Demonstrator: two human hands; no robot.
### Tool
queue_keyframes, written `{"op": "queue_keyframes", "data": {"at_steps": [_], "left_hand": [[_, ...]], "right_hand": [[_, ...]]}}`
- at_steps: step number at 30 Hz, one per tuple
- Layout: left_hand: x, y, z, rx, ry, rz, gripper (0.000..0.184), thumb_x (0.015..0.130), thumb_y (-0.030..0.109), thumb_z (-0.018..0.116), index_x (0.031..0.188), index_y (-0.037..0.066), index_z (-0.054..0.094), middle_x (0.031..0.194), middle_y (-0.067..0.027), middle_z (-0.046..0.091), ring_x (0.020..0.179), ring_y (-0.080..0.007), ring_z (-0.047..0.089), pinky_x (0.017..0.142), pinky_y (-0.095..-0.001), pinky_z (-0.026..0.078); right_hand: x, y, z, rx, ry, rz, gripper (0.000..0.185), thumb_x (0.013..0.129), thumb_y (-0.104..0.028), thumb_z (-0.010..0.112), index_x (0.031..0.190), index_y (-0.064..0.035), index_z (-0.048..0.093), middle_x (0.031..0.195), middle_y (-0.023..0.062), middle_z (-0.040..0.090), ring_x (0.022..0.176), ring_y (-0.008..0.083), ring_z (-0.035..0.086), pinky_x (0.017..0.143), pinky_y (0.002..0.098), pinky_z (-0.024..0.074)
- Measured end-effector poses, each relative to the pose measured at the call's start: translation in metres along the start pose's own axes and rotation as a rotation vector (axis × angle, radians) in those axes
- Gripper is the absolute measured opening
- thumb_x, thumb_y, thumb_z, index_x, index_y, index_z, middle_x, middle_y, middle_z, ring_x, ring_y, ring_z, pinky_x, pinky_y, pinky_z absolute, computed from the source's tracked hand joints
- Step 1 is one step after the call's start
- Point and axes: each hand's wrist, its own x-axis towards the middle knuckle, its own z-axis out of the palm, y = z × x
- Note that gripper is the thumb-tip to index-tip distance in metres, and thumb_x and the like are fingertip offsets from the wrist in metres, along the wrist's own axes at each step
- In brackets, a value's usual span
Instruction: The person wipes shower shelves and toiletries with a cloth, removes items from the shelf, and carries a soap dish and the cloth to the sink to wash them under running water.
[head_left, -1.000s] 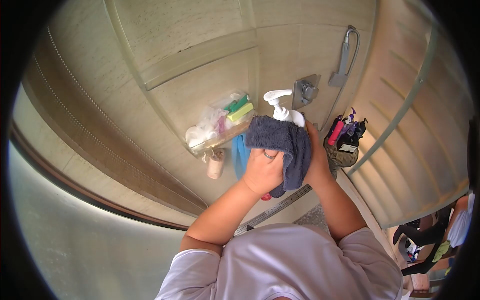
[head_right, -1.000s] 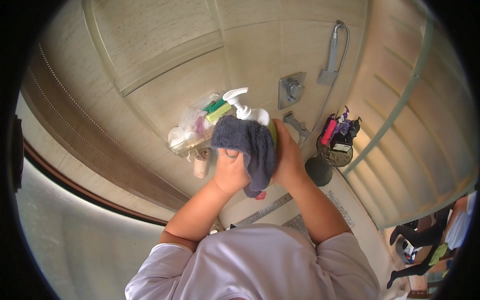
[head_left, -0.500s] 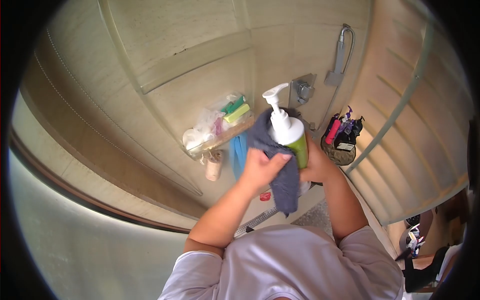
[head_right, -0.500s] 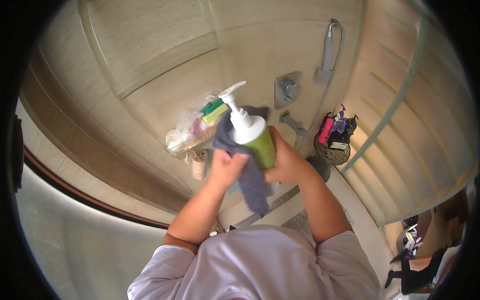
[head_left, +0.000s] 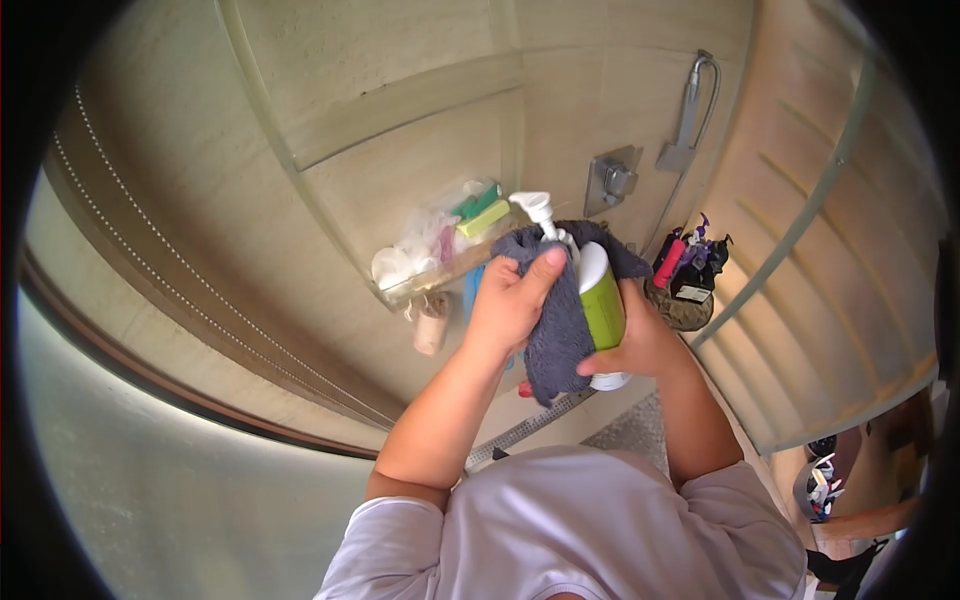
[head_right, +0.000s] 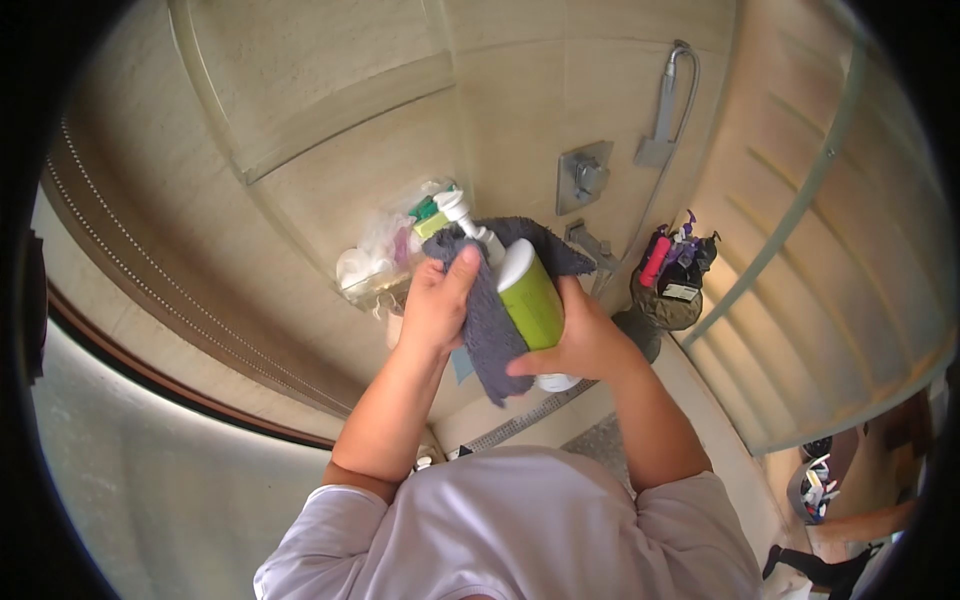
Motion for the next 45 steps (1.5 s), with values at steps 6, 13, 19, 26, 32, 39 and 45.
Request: {"op": "queue_keyframes", "data": {"at_steps": [6, 13, 19, 26, 32, 39, 45], "left_hand": [[-0.003, -0.035, 0.003, 0.220, 0.053, 0.221, 0.022, 0.090, 0.019, 0.054, 0.086, -0.002, 0.060, 0.075, -0.0078, 0.061, 0.068, -0.0154, 0.056, 0.061, -0.0268, 0.042], [-0.012, -0.058, 0.003, 0.524, -0.289, 0.329, 0.050, 0.073, 0.008, 0.071, 0.116, -0.001, 0.047, 0.106, -0.0076, 0.058, 0.096, -0.0157, 0.055, 0.084, -0.0297, 0.045], [0.009, -0.032, 0.004, 0.934, -0.002, 0.609, 0.052, 0.063, 0.016, 0.077, 0.106, -0.001, 0.053, 0.099, -0.0153, 0.058, 0.087, -0.0318, 0.058, 0.077, -0.0375, 0.046], [0.012, 0.001, 0.019, 1.155, -0.118, 0.862, 0.064, 0.065, 0.017, 0.079, 0.117, -0.001, 0.046, 0.104, -0.0139, 0.057, 0.095, -0.0254, 0.057, 0.084, -0.0335, 0.044], [0.017, -0.027, -0.023, 0.184, -0.244, -0.192, 0.046, 0.080, 0.028, 0.066, 0.114, 0.000, 0.050, 0.094, -0.0063, 0.060, 0.074, -0.0130, 0.057, 0.065, -0.0279, 0.046], [0.009, -0.032, -0.017, -0.093, 0.041, -0.478, 0.050, 0.089, 0.042, 0.052, 0.103, -0.006, 0.053, 0.086, -0.0147, 0.063, 0.072, -0.0205, 0.063, 0.061, -0.0315, 0.053], [-0.007, -0.047, -0.015, -0.180, 0.061, -0.396, 0.051, 0.090, 0.041, 0.050, 0.108, -0.007, 0.050, 0.098, -0.0175, 0.061, 0.085, -0.0228, 0.062, 0.069, -0.0335, 0.053]], "right_hand": [[0.015, 0.004, 0.023, 0.015, 0.343, -0.290, 0.078, 0.069, -0.026, 0.077, 0.124, 0.0018, 0.029, 0.113, 0.0127, 0.048, 0.103, 0.0220, 0.050, 0.086, 0.0346, 0.0418], [0.030, -0.008, 0.004, 0.346, 0.342, -0.298, 0.069, 0.076, -0.030, 0.069, 0.126, 0.0006, 0.033, 0.116, 0.0122, 0.048, 0.107, 0.0193, 0.048, 0.091, 0.0310, 0.0393], [0.053, -0.041, -0.021, 0.161, 0.398, -0.449, 0.072, 0.077, -0.023, 0.070, 0.133, -0.0025, 0.029, 0.123, 0.0097, 0.045, 0.111, 0.0203, 0.046, 0.091, 0.0310, 0.0397], [0.060, -0.055, -0.007, 0.409, 0.422, -0.323, 0.015, 0.084, -0.010, 0.060, 0.096, -0.0036, 0.057, 0.095, 0.0055, 0.060, 0.088, 0.0099, 0.056, 0.078, 0.0254, 0.0456], [0.047, -0.071, -0.022, 0.550, 0.511, -0.523, 0.011, 0.086, -0.008, 0.056, 0.096, -0.0033, 0.055, 0.098, 0.0095, 0.058, 0.093, 0.0176, 0.056, 0.079, 0.0296, 0.0468], [0.026, -0.064, 0.005, -0.192, 0.490, -0.705, 0.020, 0.081, -0.003, 0.058, 0.100, -0.0008, 0.052, 0.095, 0.0118, 0.055, 0.095, 0.0273, 0.055, 0.083, 0.0439, 0.0441], [0.012, -0.070, 0.026, -0.397, 0.371, -0.809, 0.025, 0.070, -0.001, 0.065, 0.094, -0.0026, 0.056, 0.090, 0.0127, 0.060, 0.090, 0.0329, 0.057, 0.076, 0.0394, 0.0456]]}}
